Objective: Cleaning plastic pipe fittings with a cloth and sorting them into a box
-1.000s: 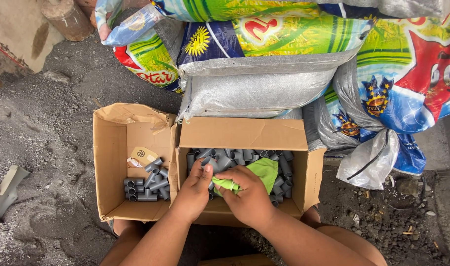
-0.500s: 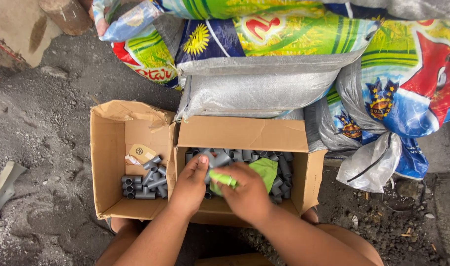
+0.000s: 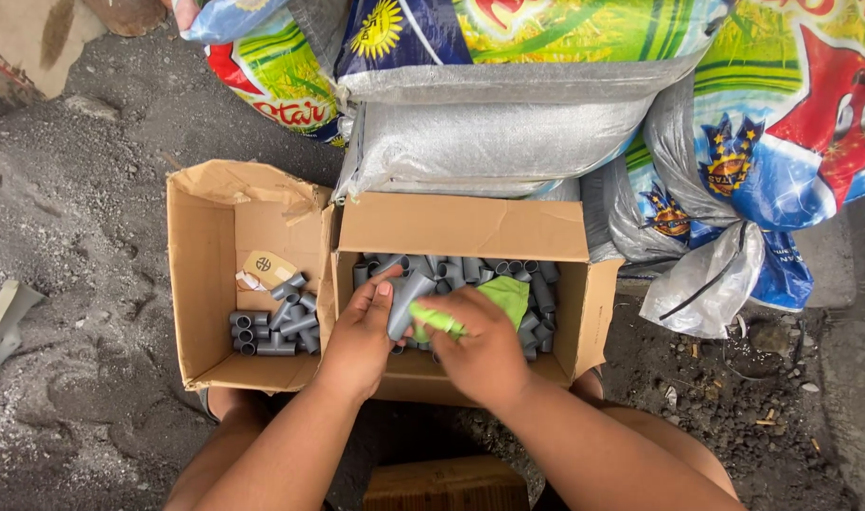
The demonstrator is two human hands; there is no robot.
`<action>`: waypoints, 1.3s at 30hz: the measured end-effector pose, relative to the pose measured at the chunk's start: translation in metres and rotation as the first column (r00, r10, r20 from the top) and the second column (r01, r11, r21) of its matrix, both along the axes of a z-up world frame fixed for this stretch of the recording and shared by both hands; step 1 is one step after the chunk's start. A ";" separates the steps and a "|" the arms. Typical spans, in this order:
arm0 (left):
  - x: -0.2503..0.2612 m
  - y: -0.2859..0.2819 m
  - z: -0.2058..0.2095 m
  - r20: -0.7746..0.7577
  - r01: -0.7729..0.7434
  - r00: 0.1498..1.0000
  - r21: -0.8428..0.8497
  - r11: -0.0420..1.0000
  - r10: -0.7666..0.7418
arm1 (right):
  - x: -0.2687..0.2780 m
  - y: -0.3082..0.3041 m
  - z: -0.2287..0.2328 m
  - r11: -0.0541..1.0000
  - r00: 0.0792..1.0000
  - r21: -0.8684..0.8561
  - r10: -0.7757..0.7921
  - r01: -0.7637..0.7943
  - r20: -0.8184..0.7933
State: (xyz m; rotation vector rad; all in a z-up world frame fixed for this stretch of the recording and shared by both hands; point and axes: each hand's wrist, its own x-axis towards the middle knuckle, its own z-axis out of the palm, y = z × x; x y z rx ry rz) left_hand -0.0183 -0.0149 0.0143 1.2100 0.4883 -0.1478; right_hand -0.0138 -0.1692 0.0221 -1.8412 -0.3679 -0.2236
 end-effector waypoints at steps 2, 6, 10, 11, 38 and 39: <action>-0.004 -0.002 0.002 -0.067 0.003 0.998 -0.083 0.997 -0.009 | 0.001 -0.006 0.004 1.000 0.999 -0.003 -0.029 0.029 0.022; -0.007 -0.001 -0.007 -0.194 0.004 0.980 -0.222 0.975 -0.048 | -0.013 -0.001 0.001 0.999 0.997 -0.041 -0.002 0.006 0.083; -0.005 0.003 -0.022 -0.179 0.016 0.982 -0.208 0.978 -0.054 | -0.023 0.008 0.013 0.992 0.989 -0.082 0.108 -0.100 0.102; -0.003 0.005 -0.026 -0.178 0.029 0.982 -0.220 0.975 -0.069 | -0.020 0.007 0.012 0.994 0.990 -0.066 0.097 -0.091 0.100; -0.002 -0.002 0.023 -0.046 0.056 0.997 -0.023 0.998 -0.057 | -0.010 0.006 0.001 0.989 0.986 -0.125 0.093 -0.077 0.135; -0.002 -0.003 0.014 -0.028 0.075 0.997 -0.024 0.997 -0.076 | -0.007 0.001 -0.002 0.992 0.989 -0.114 0.064 -0.049 0.135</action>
